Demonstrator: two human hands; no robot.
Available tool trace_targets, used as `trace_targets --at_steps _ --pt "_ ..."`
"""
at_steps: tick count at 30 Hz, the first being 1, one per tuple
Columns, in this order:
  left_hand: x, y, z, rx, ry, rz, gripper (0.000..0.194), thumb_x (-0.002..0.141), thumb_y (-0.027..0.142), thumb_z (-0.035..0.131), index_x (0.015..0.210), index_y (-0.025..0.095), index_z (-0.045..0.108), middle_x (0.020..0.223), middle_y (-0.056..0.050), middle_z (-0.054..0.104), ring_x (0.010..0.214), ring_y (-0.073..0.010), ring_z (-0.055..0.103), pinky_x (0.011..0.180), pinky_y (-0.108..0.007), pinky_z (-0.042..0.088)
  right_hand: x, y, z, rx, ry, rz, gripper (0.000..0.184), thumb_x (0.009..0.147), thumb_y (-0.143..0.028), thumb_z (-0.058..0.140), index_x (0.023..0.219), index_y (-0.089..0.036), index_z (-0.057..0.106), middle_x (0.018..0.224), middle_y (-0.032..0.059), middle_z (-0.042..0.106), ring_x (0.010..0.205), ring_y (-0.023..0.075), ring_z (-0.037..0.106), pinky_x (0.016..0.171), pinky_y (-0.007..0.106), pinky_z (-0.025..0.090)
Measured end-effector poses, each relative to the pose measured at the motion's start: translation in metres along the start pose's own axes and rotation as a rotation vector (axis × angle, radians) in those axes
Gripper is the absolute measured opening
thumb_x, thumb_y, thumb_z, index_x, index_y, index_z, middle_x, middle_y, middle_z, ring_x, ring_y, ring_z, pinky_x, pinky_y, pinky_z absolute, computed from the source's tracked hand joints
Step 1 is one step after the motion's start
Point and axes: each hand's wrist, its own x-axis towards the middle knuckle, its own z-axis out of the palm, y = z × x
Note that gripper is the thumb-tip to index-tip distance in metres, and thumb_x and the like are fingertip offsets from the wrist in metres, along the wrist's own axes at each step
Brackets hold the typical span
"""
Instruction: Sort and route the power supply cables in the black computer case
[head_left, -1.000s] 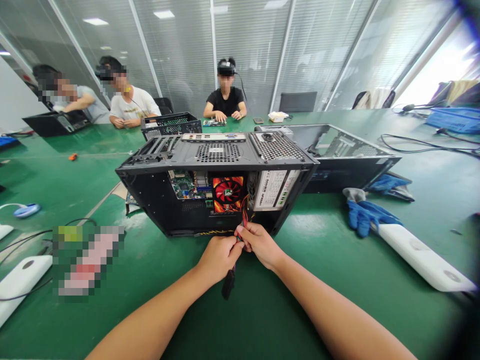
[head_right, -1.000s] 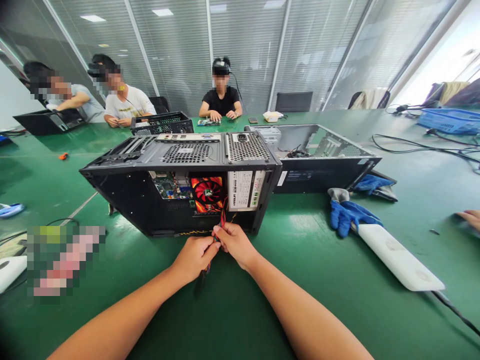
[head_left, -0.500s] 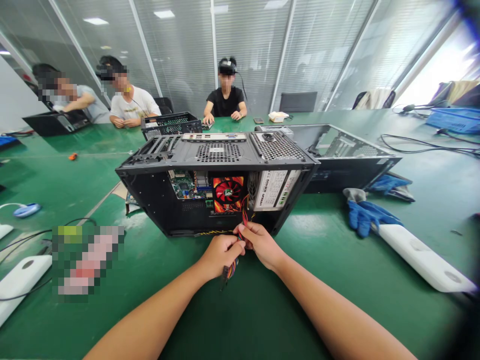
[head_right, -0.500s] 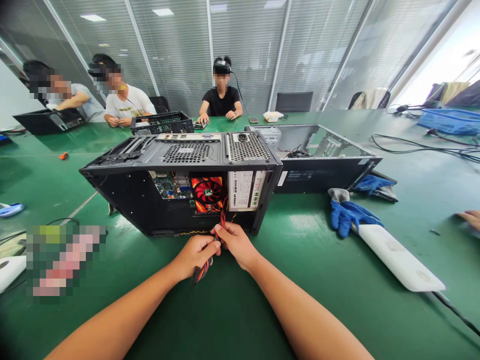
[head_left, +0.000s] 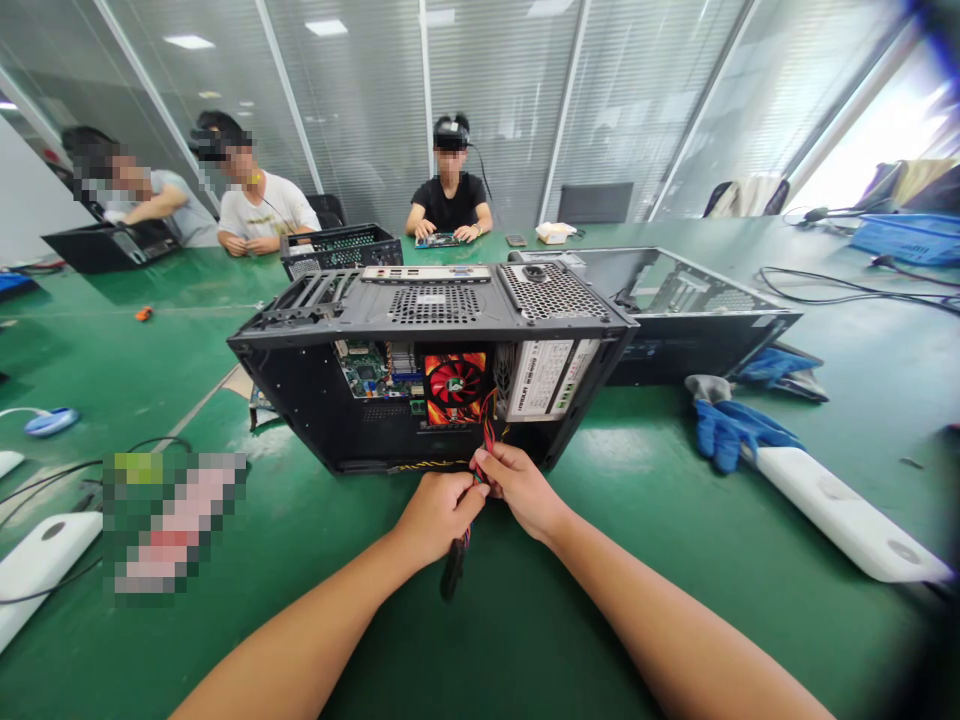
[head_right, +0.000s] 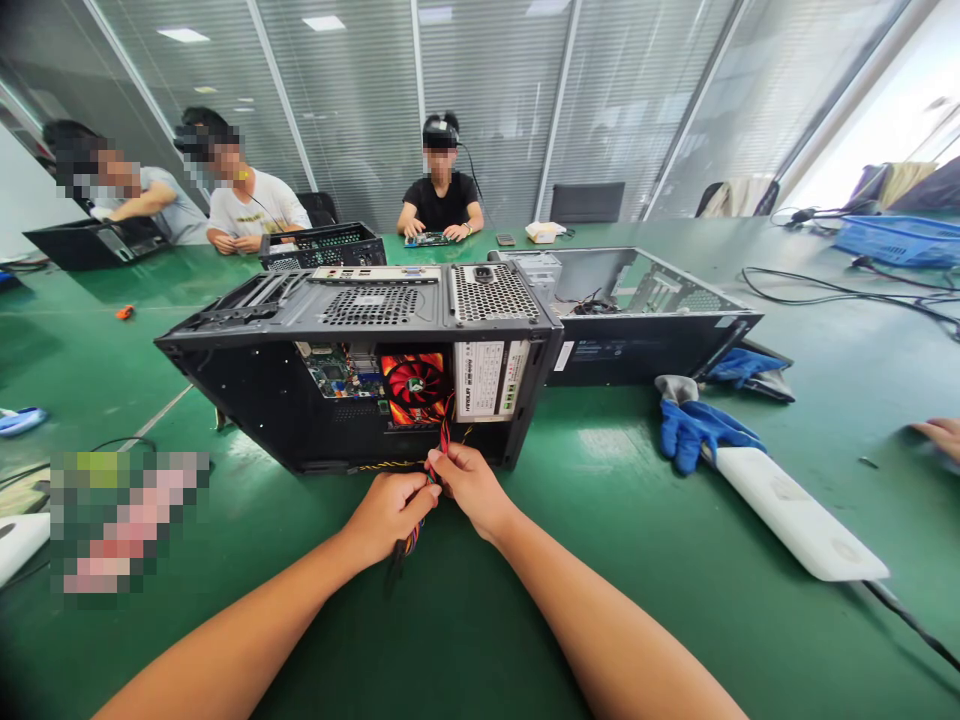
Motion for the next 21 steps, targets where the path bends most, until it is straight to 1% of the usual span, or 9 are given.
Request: trace_targets --at_steps 3,6,9,12,15,18,21 --pt "-0.0016 0.0009 0.0010 0.178 0.057 0.082 0.034 0.092 0.026 0.045 0.060 0.017 0.053 0.053 0.001 0.053 0.051 -0.0113 0.048 0.054 -0.024 0.031 0.0004 -0.0002 0.0002 -0.046 0.015 -0.022 0.045 0.073 -0.059 0.069 0.072 -0.015 0.059 0.054 -0.0069 0.038 0.050 0.0070 0.029 0.048 0.023 0.022" --pt "-0.0030 0.0010 0.0015 0.308 0.092 0.096 0.031 0.093 0.026 0.045 0.065 0.016 0.057 0.061 -0.003 0.059 0.055 -0.0135 0.052 0.056 -0.025 0.032 0.0005 0.0002 0.0001 -0.080 0.023 -0.036 0.045 0.073 -0.060 0.068 0.071 -0.016 0.059 0.054 -0.0067 0.038 0.049 0.0072 0.029 0.047 0.024 0.022" --pt "-0.0026 0.0001 0.0017 0.330 0.099 0.093 0.031 0.092 0.026 0.045 0.066 0.016 0.058 0.062 -0.003 0.060 0.055 -0.0138 0.052 0.057 -0.026 0.032 0.0005 0.0009 0.0002 -0.104 0.032 -0.042 0.045 0.074 -0.060 0.067 0.072 -0.016 0.059 0.054 -0.0064 0.039 0.049 0.0073 0.029 0.047 0.024 0.022" --pt "-0.0007 -0.0013 0.0014 0.191 0.053 0.077 0.033 0.092 0.027 0.046 0.063 0.016 0.056 0.054 0.000 0.054 0.051 -0.0115 0.049 0.054 -0.024 0.031 0.0004 0.0009 0.0005 -0.106 0.038 -0.041 0.044 0.074 -0.060 0.067 0.072 -0.016 0.060 0.055 -0.0060 0.040 0.049 0.0075 0.030 0.047 0.024 0.022" --pt "0.0008 -0.0015 0.0005 -0.030 -0.023 -0.007 0.032 0.091 0.031 0.047 0.066 0.015 0.059 0.049 0.003 0.050 0.047 -0.0100 0.046 0.051 -0.022 0.031 0.0001 0.0000 0.0008 -0.079 0.014 -0.037 0.044 0.074 -0.060 0.067 0.075 -0.016 0.061 0.054 -0.0058 0.042 0.048 0.0080 0.035 0.046 0.024 0.023" --pt "0.0012 -0.0004 -0.0014 -0.246 -0.098 -0.098 0.036 0.089 0.042 0.047 0.072 0.014 0.061 0.051 0.003 0.050 0.047 -0.0103 0.047 0.049 -0.021 0.034 -0.0005 -0.0006 0.0005 -0.047 -0.013 -0.031 0.043 0.076 -0.058 0.066 0.082 -0.016 0.063 0.054 -0.0051 0.046 0.047 0.0093 0.042 0.045 0.024 0.024" --pt "0.0013 0.0010 -0.0038 -0.375 -0.161 -0.152 0.043 0.086 0.054 0.048 0.074 0.014 0.060 0.051 0.003 0.049 0.047 -0.0107 0.048 0.049 -0.021 0.035 -0.0008 -0.0001 -0.0007 -0.010 -0.037 -0.012 0.041 0.079 -0.056 0.065 0.086 -0.016 0.062 0.052 -0.0050 0.047 0.046 0.0100 0.045 0.044 0.024 0.023"
